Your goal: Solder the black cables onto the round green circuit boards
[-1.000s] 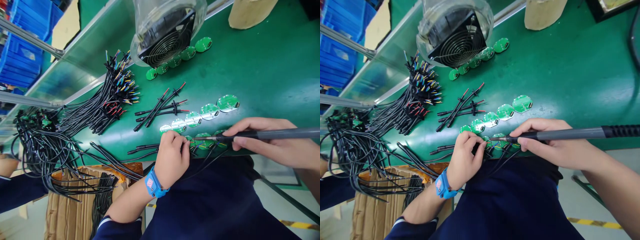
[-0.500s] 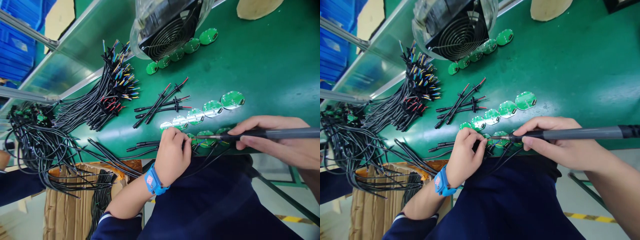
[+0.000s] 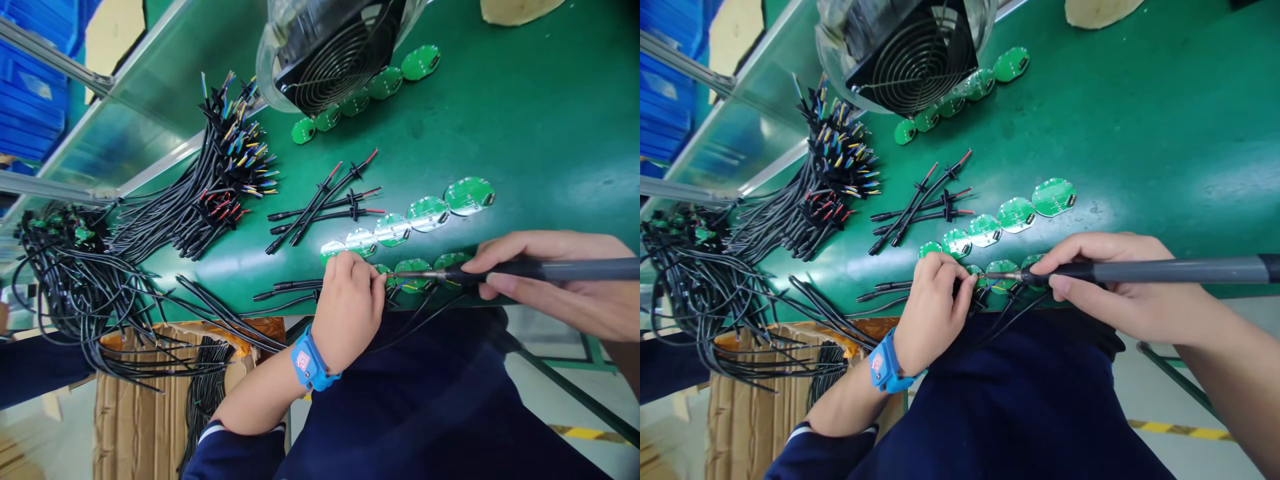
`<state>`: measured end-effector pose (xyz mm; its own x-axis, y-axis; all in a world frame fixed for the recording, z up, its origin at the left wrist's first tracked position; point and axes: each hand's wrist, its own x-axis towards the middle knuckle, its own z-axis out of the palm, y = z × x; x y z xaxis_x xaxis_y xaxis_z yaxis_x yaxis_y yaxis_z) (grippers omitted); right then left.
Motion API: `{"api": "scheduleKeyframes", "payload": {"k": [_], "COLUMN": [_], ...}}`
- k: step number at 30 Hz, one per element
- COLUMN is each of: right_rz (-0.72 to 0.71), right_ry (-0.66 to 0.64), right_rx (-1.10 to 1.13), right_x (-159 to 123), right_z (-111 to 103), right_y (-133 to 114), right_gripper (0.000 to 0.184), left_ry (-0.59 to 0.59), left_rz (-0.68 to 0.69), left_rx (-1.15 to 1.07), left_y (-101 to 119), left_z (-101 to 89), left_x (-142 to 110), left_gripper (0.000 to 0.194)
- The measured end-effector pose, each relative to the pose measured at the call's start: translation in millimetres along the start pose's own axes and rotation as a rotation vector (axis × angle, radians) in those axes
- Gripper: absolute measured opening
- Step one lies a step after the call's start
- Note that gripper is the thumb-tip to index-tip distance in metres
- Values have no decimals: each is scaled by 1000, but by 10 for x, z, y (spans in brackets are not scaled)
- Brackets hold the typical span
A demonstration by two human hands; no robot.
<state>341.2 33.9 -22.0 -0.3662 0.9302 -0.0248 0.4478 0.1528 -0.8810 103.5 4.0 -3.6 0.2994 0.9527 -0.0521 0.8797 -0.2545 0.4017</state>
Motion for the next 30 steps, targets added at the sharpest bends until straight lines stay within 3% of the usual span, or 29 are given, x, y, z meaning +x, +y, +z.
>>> {"api": "scheduleKeyframes", "payload": {"k": [13, 17, 20, 27, 30], "right_rz": [1, 59, 62, 104, 161], "right_ry": [11, 132, 221, 278, 322], "right_rx": [34, 212, 217, 210, 284], "right_x": [-19, -91, -163, -217, -205], "right_z": [7, -1, -33, -65, -48], "right_y": [-5, 12, 66, 222, 248], "right_gripper": [17, 10, 10, 8, 7], "left_ry": [4, 8, 17, -8, -39], "left_rz": [17, 9, 9, 17, 84], "left_rx": [66, 40, 16, 7, 11], "left_y": [6, 0, -7, -2, -81], "left_z": [31, 27, 29, -17, -131], "left_x": [-5, 8, 14, -3, 162], "left_gripper": [10, 8, 8, 9, 12]}}
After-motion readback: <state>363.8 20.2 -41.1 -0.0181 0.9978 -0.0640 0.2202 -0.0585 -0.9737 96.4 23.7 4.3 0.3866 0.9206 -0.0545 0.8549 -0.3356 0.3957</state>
